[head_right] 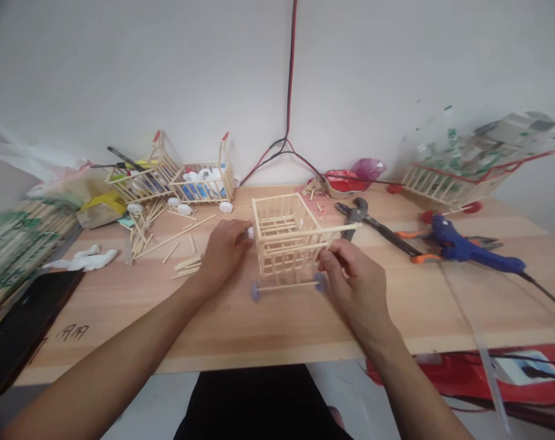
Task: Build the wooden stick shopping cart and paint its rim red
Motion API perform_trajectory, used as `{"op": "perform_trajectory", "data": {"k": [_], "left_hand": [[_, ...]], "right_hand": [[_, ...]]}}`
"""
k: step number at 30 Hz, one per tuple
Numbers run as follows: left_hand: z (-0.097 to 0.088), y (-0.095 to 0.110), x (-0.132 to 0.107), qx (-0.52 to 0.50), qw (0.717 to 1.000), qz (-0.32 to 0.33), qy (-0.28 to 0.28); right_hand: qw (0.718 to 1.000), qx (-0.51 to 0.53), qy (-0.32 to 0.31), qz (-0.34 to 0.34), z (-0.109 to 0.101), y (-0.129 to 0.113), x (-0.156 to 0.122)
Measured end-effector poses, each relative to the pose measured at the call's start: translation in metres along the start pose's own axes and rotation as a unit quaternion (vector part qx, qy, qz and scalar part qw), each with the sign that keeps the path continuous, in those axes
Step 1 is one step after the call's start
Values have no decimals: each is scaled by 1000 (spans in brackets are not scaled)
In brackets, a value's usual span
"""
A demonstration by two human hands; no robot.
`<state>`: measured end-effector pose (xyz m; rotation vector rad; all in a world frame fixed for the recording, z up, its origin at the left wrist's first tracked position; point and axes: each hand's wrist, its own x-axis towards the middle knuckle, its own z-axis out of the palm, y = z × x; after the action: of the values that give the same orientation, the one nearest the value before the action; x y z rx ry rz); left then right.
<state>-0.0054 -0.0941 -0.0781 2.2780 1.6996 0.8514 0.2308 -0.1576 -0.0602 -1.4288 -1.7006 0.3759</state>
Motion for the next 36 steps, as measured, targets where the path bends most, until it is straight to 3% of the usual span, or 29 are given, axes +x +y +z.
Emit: {"op": "perform_trajectory", "data": {"k": [22, 36], "left_hand": [[-2, 2, -3, -16, 1000, -7, -4], [-2, 2, -1, -22, 999, -22, 7]], "right_hand": [[999, -36, -10, -25, 0, 4, -5], [996, -61, 18, -67, 3, 10, -3]]}}
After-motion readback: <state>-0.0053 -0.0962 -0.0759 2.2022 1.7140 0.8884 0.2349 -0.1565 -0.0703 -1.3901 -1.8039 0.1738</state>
